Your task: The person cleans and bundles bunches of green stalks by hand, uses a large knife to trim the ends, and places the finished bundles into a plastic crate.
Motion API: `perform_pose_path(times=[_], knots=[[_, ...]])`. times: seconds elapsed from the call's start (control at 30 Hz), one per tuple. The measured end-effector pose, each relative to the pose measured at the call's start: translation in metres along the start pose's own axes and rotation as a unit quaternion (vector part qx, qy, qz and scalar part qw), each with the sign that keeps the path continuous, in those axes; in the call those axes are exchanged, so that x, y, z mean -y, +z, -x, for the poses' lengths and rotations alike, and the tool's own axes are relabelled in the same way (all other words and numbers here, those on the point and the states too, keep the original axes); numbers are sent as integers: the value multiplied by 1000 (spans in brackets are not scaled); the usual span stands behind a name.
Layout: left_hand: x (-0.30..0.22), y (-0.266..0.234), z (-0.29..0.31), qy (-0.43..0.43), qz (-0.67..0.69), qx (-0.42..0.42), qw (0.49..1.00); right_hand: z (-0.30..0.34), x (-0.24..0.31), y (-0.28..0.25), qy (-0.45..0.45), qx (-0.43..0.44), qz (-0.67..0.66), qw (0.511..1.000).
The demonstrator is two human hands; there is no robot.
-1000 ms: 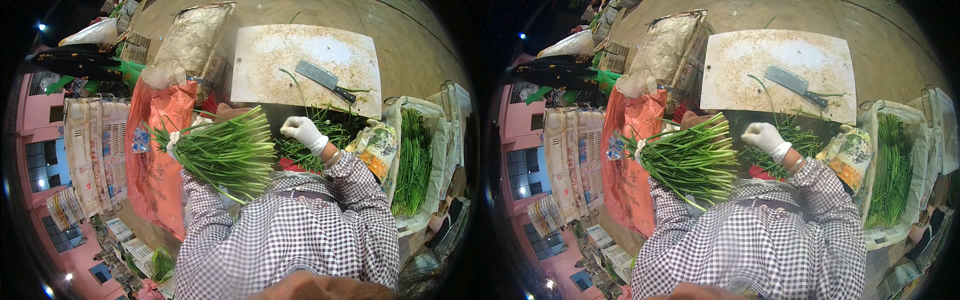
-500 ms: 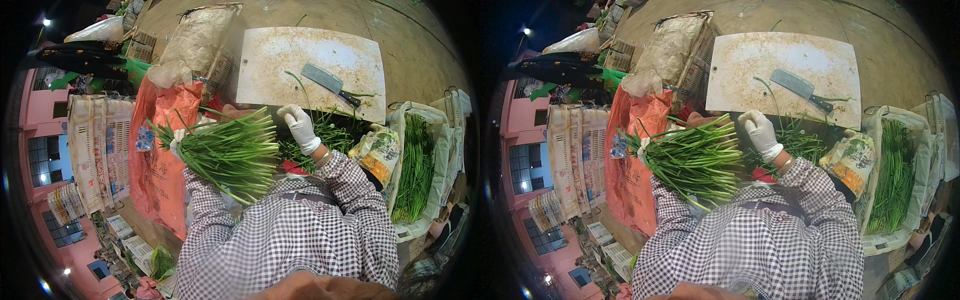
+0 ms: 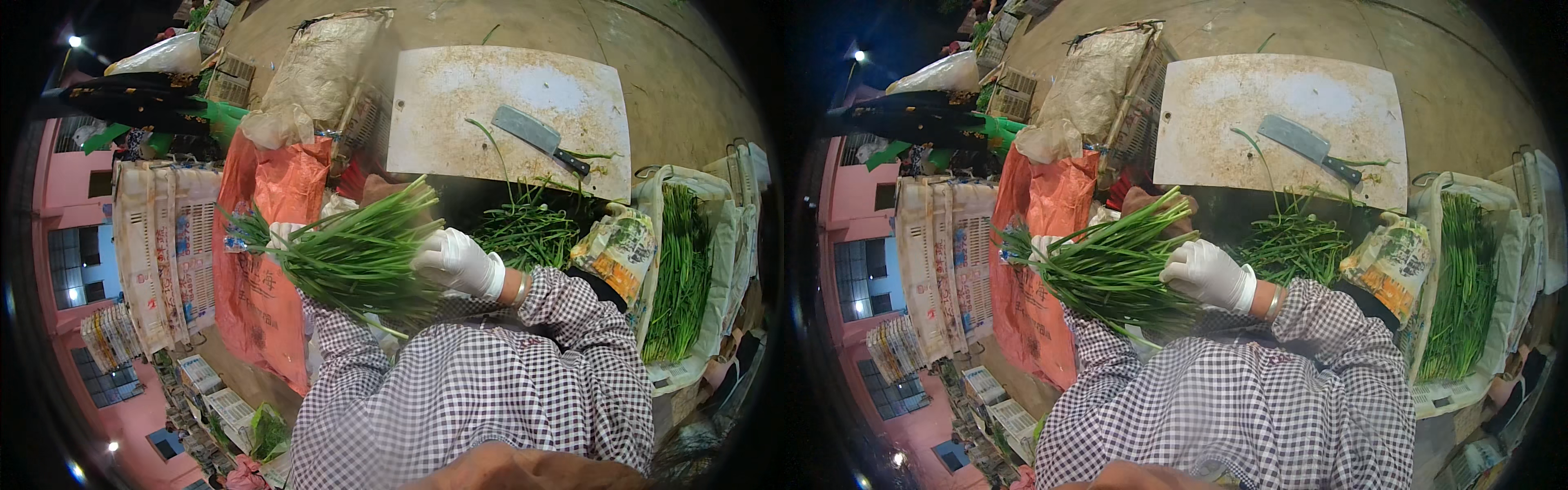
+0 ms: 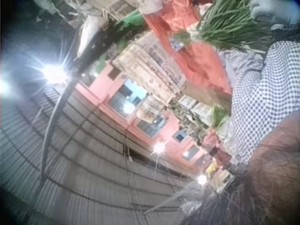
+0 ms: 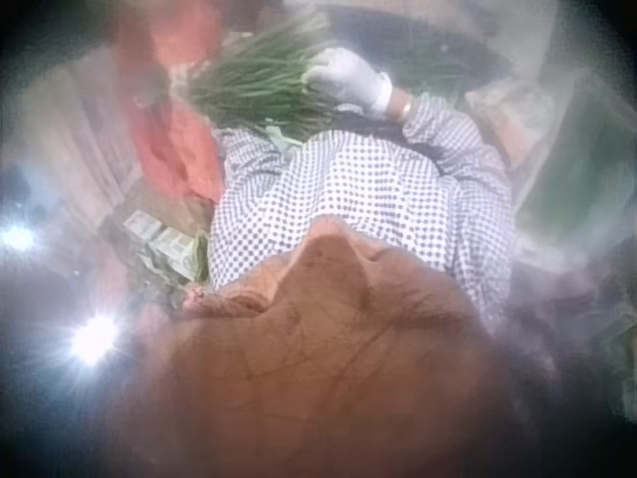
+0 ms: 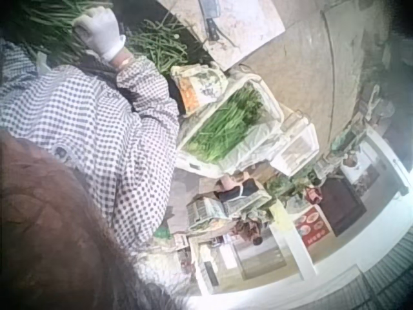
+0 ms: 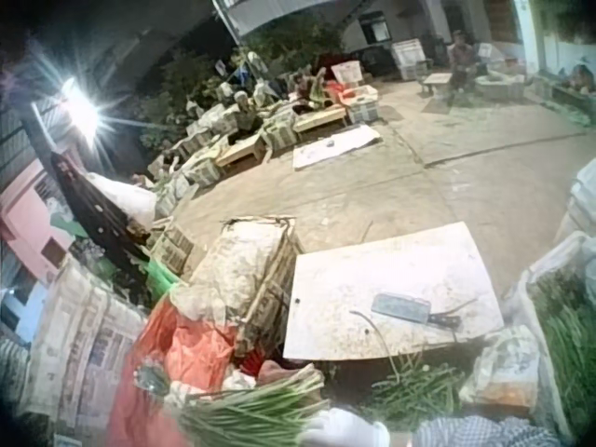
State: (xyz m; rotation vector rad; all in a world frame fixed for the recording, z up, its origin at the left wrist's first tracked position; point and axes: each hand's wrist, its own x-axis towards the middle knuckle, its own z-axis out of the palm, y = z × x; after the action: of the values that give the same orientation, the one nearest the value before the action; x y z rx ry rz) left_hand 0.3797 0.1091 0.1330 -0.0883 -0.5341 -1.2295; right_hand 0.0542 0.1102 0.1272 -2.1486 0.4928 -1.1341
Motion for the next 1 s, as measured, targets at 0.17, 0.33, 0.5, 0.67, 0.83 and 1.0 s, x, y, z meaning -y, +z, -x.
perform_pose_path(times=[0.17,0.33,0.5,0.67,0.83,1.0], knots=[[-15,-2,-21,-115,-13,170,979,-2,2,-23,12,-43,-21,999],[-6,19,-62,-151,43,377,913,-38,-8,-51,32,-7,92,995],[-17,65,-90,-249,-73,497,828,2,-24,-32,116,220,76,966],[-20,101,-88,-253,-77,520,812,54,-76,-52,266,267,205,903],[-2,106,-91,-273,-56,535,798,11,-44,-100,188,98,170,962],[27,137,-86,-241,-50,537,807,-8,-3,-81,62,180,-56,980]])
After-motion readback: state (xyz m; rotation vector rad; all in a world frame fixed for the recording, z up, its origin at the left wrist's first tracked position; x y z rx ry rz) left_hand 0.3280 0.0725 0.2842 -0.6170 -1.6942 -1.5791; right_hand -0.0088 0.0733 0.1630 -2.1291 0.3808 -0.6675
